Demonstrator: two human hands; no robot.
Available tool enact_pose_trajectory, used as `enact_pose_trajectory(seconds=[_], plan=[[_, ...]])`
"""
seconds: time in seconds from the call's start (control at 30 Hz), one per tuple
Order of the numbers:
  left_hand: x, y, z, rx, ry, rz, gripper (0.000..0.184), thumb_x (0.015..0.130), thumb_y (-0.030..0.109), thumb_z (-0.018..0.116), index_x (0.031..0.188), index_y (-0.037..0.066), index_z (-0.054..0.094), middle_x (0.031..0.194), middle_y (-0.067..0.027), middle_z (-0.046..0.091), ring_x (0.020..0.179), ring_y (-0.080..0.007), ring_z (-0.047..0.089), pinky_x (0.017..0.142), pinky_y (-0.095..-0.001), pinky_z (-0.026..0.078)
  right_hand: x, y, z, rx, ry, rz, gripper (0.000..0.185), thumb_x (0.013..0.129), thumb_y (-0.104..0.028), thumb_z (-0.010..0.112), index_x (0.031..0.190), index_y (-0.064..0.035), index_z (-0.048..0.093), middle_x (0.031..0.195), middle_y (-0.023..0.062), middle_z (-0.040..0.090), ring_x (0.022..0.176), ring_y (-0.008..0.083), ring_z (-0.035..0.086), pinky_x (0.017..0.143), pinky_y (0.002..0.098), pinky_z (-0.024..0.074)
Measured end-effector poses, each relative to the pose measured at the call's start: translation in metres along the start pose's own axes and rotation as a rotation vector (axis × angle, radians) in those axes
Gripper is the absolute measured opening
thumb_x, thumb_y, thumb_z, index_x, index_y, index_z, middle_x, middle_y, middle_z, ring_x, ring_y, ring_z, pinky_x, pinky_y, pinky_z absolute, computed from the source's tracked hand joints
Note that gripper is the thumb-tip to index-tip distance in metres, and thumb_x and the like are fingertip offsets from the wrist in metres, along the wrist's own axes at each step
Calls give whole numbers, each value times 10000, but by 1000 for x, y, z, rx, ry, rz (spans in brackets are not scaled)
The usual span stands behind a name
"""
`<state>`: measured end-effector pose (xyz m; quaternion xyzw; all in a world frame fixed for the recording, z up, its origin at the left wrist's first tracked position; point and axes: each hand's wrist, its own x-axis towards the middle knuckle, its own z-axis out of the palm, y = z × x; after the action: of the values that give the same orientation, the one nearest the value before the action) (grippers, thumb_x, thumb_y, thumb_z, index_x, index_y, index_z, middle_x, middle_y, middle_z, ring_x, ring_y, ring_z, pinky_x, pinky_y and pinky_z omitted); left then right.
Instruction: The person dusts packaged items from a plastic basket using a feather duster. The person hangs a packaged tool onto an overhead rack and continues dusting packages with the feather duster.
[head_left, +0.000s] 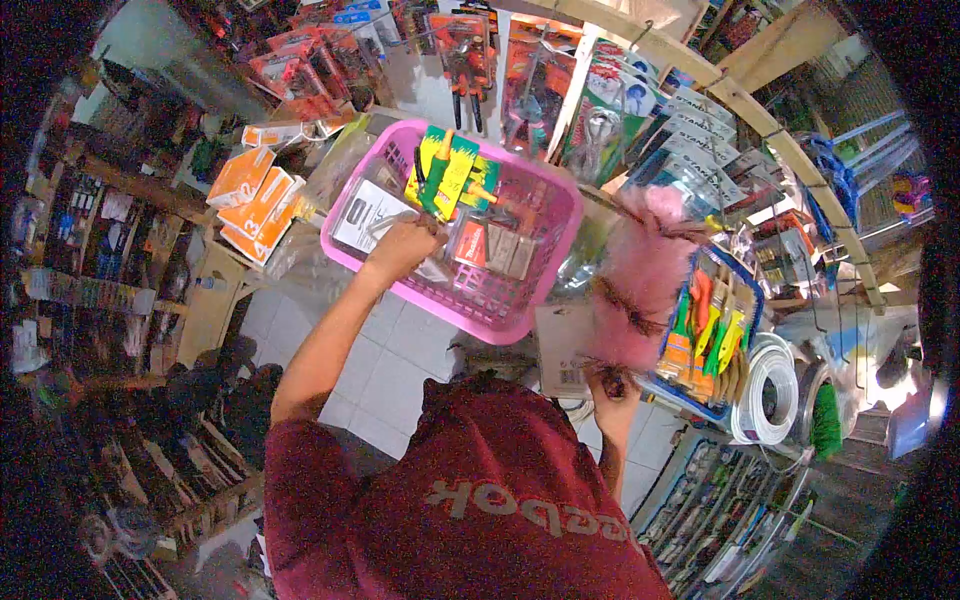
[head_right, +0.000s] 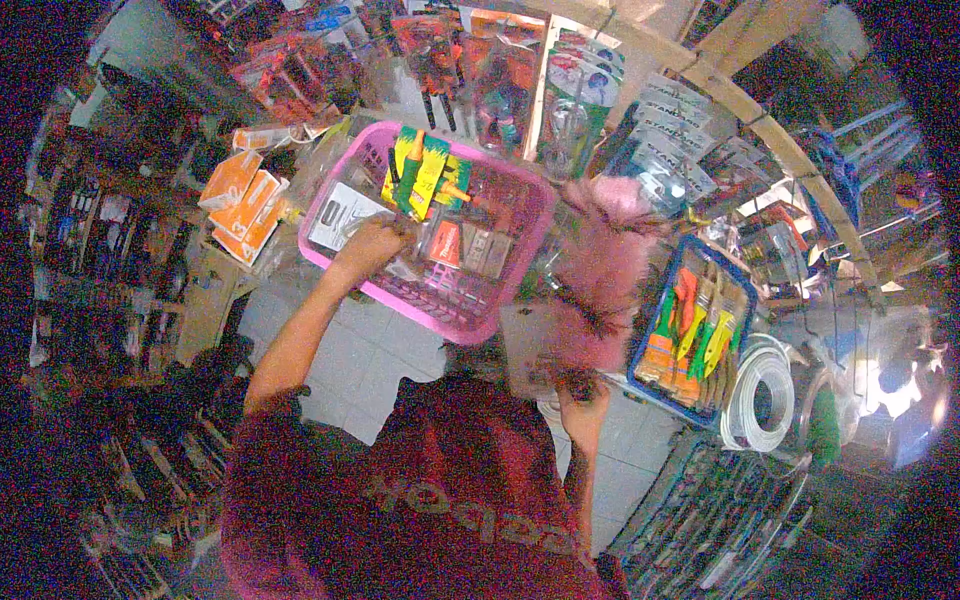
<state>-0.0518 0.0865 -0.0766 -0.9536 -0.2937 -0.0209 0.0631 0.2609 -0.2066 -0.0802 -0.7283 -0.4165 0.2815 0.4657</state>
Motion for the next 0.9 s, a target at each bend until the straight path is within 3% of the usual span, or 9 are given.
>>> enact_pose_trajectory(seconds=[0.1,0.17,0.2,0.3,0.5,0.53,0.63,0.8,0.9], plan=[[-16,1,-3,-14,50,107,200,701,74,564,894,79,618,912,-72,613,978,-229,577,898,-384,419,-2,6,-5,-64,15,-60,97,709,-46,676,738,-25,586,655,28,556,595,127,473,564,275,401],[-29,6,-20,-43,84,118,202,707,90,557,901,82,614,933,-56,592,991,-217,557,937,-388,393,3,1,-1,-22,57,-132,103,707,-27,691,701,-22,588,607,-1,501,554,94,400,514,254,333],[-34,7,-26,-13,235,182,186,712,97,549,887,84,610,940,-47,564,962,-210,546,936,-396,393,4,-1,0,-1,77,-170,112,706,-18,699,682,-21,590,583,-15,473,534,78,363,490,244,300],[-51,1,-16,-61,193,143,187,705,101,554,885,89,605,891,-49,558,924,-217,550,929,-376,400,5,1,4,44,77,-139,119,700,-12,707,682,-20,589,588,-18,469,534,78,364,491,245,302],[-48,-4,-41,-127,148,-46,286,688,59,575,970,85,616,863,-71,587,868,-256,572,813,-355,442,4,-10,8,-6,28,-141,139,702,-20,714,672,-13,578,598,-6,485,548,86,396,503,250,337],[-41,-7,-36,-79,226,-8,317,685,27,575,994,87,616,900,-88,614,899,-272,583,776,-375,450,4,-13,11,-13,32,-166,156,703,-23,716,661,-12,565,594,-3,482,543,91,395,502,254,339],[-19,-13,-30,-128,8,-115,314,669,24,597,976,89,618,959,-117,631,948,-280,586,788,-397,456,2,-15,16,-37,28,-209,200,706,-33,720,636,-12,533,588,9,475,535,106,394,502,265,344],[12,-57,10,-104,-265,-335,156,660,90,643,813,58,652,968,-167,623,946,-310,586,790,-425,456,1,-10,17,-128,-25,-211,205,717,-57,715,632,-20,533,601,28,504,559,128,436,530,280,378],[5,-59,42,41,102,-181,225,675,103,610,887,32,634,913,-218,606,906,-348,590,781,-446,478,-2,5,18,-45,3,-214,144,720,-66,712,692,-22,578,627,42,547,602,137,490,572,283,408]])
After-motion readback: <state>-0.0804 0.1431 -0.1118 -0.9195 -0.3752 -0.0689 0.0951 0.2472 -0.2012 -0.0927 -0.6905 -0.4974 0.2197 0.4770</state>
